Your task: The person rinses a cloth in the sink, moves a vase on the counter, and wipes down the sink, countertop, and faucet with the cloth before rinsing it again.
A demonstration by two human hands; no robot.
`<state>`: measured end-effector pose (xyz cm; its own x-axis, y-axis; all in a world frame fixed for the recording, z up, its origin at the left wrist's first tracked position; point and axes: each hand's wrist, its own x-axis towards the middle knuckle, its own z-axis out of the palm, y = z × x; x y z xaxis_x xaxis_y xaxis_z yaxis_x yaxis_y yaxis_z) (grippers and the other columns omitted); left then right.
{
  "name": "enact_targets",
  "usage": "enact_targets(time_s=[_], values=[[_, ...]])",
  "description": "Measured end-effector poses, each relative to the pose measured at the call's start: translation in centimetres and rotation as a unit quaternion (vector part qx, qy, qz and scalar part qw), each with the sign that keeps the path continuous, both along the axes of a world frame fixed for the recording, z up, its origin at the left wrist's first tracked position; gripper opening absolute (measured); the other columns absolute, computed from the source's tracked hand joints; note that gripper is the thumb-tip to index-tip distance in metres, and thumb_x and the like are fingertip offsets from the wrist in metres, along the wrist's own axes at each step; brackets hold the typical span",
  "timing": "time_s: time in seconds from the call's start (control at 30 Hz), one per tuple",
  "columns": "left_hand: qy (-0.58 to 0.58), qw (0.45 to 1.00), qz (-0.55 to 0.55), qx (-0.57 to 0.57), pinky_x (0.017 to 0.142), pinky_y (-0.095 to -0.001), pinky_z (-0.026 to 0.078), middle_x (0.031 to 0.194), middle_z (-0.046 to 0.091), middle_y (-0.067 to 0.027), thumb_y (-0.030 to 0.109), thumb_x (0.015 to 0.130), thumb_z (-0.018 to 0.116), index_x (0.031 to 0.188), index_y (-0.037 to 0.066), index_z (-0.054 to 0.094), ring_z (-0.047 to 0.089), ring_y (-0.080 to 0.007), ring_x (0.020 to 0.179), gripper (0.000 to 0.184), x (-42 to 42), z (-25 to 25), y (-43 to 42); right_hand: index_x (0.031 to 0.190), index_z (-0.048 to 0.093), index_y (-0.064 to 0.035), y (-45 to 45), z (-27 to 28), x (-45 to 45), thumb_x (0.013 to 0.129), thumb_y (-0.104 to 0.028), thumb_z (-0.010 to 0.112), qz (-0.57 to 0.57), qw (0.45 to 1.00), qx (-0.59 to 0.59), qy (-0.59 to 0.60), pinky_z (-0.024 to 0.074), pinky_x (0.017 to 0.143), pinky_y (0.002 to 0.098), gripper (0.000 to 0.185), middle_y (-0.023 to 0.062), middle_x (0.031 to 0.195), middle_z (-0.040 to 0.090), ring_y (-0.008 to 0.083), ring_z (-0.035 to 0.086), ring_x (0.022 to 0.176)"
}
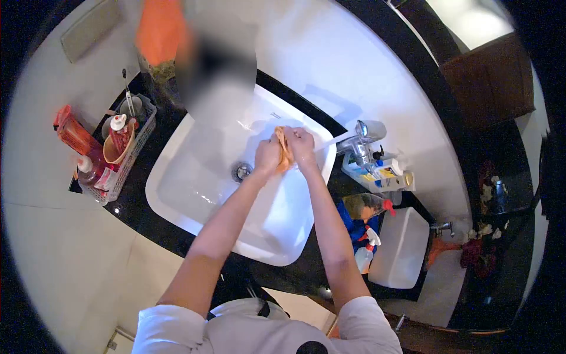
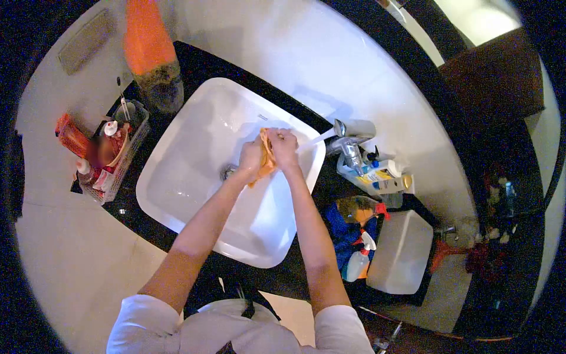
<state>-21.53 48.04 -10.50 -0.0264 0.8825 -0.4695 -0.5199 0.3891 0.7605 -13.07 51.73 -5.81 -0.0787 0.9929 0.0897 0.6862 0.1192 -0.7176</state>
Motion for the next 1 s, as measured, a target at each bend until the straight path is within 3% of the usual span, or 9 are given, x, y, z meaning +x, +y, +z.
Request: enact_targets(time_s=[0.07, 0.13, 0.37, 0.5, 0.57, 0.7, 0.8, 0.87, 1.0], values=[[0.331, 0.937, 0.111, -0.014, 0.075, -0.0369, 0.046, 0.097, 0.062, -0.0186, 0.033, 0.087, 0.045, 0.102, -0.006, 0.058, 0.061, -0.0233, 0.088, 0.044, -1.1, -1.1, 1.0, 0.089, 0.064, -0.0032, 0.4, -0.1, -1.2, 0.081, -0.014, 0.061, 0.068, 0.978, -0.053, 0.190, 0.0457, 0.067, 0.0259, 0.014, 0.0066, 0.071, 0.060, 0.0119, 0.056, 0.069], [0.268, 0.936, 0.222, -0.061, 0.072, -0.0345, 0.047, 0.091, 0.062, -0.0149, 0.033, 0.090, 0.040, 0.096, -0.006, 0.058, 0.060, -0.0214, 0.085, 0.043, -2.4, -0.7, 1.1, 0.098, 0.062, -0.0013, 1.1, 2.4, -5.6, 0.078, -0.007, 0.060, 0.109, 0.969, 0.058, 0.214, 0.0441, 0.081, 0.0282, 0.021, 0.0094, 0.095, 0.061, 0.0187, 0.056, 0.087], [-0.361, 0.843, 0.400, -0.003, 0.070, -0.0341, 0.049, 0.096, 0.055, -0.0123, 0.021, 0.089, 0.038, 0.099, 0.001, 0.053, 0.057, -0.0217, 0.082, 0.027, -7.3, -1.0, -0.4, 0.098, 0.060, 0.0002, 4.0, -7.5, -13.5, 0.066, 0.003, 0.057, 0.280, 0.918, 0.273, 0.069, 0.0401, 0.091, 0.0342, 0.033, 0.0172, 0.100, 0.056, 0.0317, 0.053, 0.100], [-0.325, 0.874, 0.354, -0.076, 0.065, -0.0369, 0.050, 0.095, 0.055, -0.0116, 0.022, 0.089, 0.036, 0.100, 0.002, 0.053, 0.058, -0.0224, 0.078, 0.028, -6.2, -3.6, 0.1, 0.105, 0.060, 0.0006, 1.8, -4.7, -7.4, 0.065, 0.002, 0.058, 0.373, 0.925, -0.017, -0.072, 0.0427, 0.088, 0.0315, 0.040, 0.0143, 0.104, 0.059, 0.0265, 0.055, 0.100], [-0.264, 0.928, 0.241, -0.102, 0.066, -0.0400, 0.051, 0.093, 0.058, -0.0109, 0.036, 0.088, 0.034, 0.101, 0.005, 0.053, 0.059, -0.0234, 0.075, 0.039, -4.3, -3.9, 0.5, 0.110, 0.058, 0.0013, 2.1, -4.5, -2.5, 0.070, 0.000, 0.058, 0.300, 0.943, -0.103, 0.097, 0.0447, 0.086, 0.0302, 0.041, 0.0102, 0.110, 0.059, 0.0206, 0.057, 0.098], [-0.373, 0.921, -0.048, -0.103, 0.064, -0.0390, 0.052, 0.090, 0.060, -0.0095, 0.053, 0.086, 0.036, 0.100, 0.007, 0.056, 0.060, -0.0233, 0.072, 0.053, 0.6, -2.4, -0.1, 0.121, 0.048, 0.0034, -1.5, 0.1, 3.6, 0.084, -0.011, 0.058, 0.118, 0.876, -0.152, 0.442, 0.0477, 0.077, 0.0245, 0.041, 0.0100, 0.101, 0.059, 0.0150, 0.058, 0.088], [-0.297, 0.917, -0.178, -0.199, 0.055, -0.0308, 0.051, 0.085, 0.062, -0.0093, 0.052, 0.087, 0.039, 0.096, 0.006, 0.059, 0.061, -0.0196, 0.067, 0.051, 2.5, -2.4, -0.6, 0.096, 0.060, 0.0036, -5.1, 2.4, 1.0, 0.086, -0.020, 0.060, 0.026, 0.956, -0.053, 0.289, 0.0451, 0.061, 0.0259, 0.026, 0.0071, 0.079, 0.060, 0.0130, 0.054, 0.068], [-0.287, 0.936, -0.115, -0.166, 0.055, -0.0310, 0.051, 0.085, 0.062, -0.0094, 0.051, 0.087, 0.041, 0.096, 0.005, 0.059, 0.061, -0.0196, 0.067, 0.050, 4.0, -1.9, -0.3, 0.072, 0.057, 0.0000, -7.2, 3.2, 0.2, 0.085, -0.019, 0.061, 0.115, 0.989, 0.019, -0.095, 0.0438, 0.059, 0.0285, 0.024, 0.0063, 0.069, 0.059, 0.0141, 0.052, 0.062], [-0.227, 0.969, 0.092, -0.034, 0.056, -0.0317, 0.052, 0.084, 0.062, -0.0098, 0.045, 0.088, 0.047, 0.097, 0.002, 0.060, 0.062, -0.0194, 0.066, 0.045, 5.0, -1.8, 0.2, 0.071, 0.052, 0.0010, -4.3, -0.2, 2.4, 0.086, -0.024, 0.060, 0.043, 0.991, 0.094, 0.084, 0.0413, 0.055, 0.0328, 0.031, 0.0117, 0.061, 0.054, 0.0187, 0.048, 0.055]])
